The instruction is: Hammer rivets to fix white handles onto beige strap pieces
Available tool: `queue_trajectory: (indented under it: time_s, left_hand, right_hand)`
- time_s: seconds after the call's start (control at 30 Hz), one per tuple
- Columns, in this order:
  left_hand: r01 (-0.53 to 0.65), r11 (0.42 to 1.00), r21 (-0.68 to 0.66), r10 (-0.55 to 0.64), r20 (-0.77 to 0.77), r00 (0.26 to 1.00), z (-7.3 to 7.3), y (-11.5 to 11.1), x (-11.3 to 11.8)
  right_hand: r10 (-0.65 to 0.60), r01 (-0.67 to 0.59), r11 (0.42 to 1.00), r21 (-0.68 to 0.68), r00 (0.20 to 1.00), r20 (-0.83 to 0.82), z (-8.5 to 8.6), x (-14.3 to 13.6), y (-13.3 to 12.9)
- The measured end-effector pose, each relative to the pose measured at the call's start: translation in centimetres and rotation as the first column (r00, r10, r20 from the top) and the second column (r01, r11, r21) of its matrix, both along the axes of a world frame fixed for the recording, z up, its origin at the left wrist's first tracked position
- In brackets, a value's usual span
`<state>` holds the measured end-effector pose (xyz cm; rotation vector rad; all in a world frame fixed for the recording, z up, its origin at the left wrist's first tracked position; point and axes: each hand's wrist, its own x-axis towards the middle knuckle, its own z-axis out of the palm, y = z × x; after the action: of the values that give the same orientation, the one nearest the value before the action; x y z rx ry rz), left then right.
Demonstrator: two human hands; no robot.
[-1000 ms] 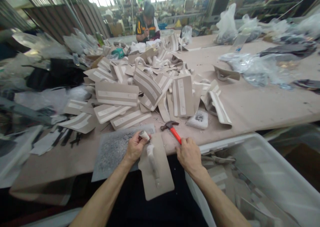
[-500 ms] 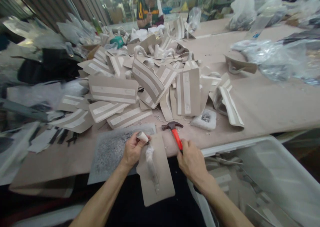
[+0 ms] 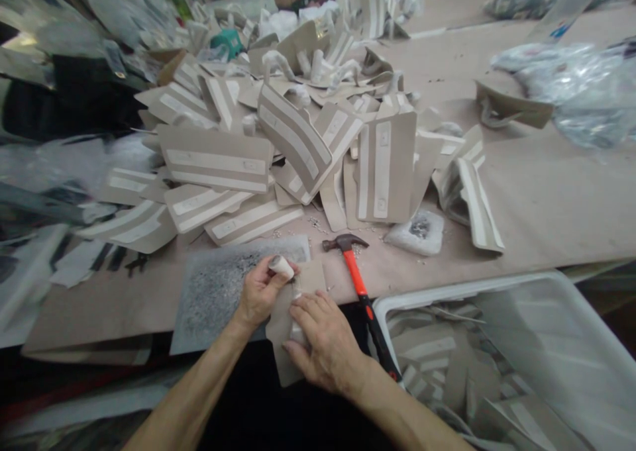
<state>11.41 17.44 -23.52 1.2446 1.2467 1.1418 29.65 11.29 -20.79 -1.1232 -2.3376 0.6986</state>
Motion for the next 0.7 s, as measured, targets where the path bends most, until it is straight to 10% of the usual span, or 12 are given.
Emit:
queue_trajectory:
  time_s: [0.7]
  left_hand:
    - [0.114, 0.983, 0.144, -0.084, -0.197, 0.977, 0.2, -0.1, 0.0]
  right_hand:
    - [-0.124, 0.129, 0.99, 0.059, 0.989, -0.083, 0.2, 1.3, 0.3]
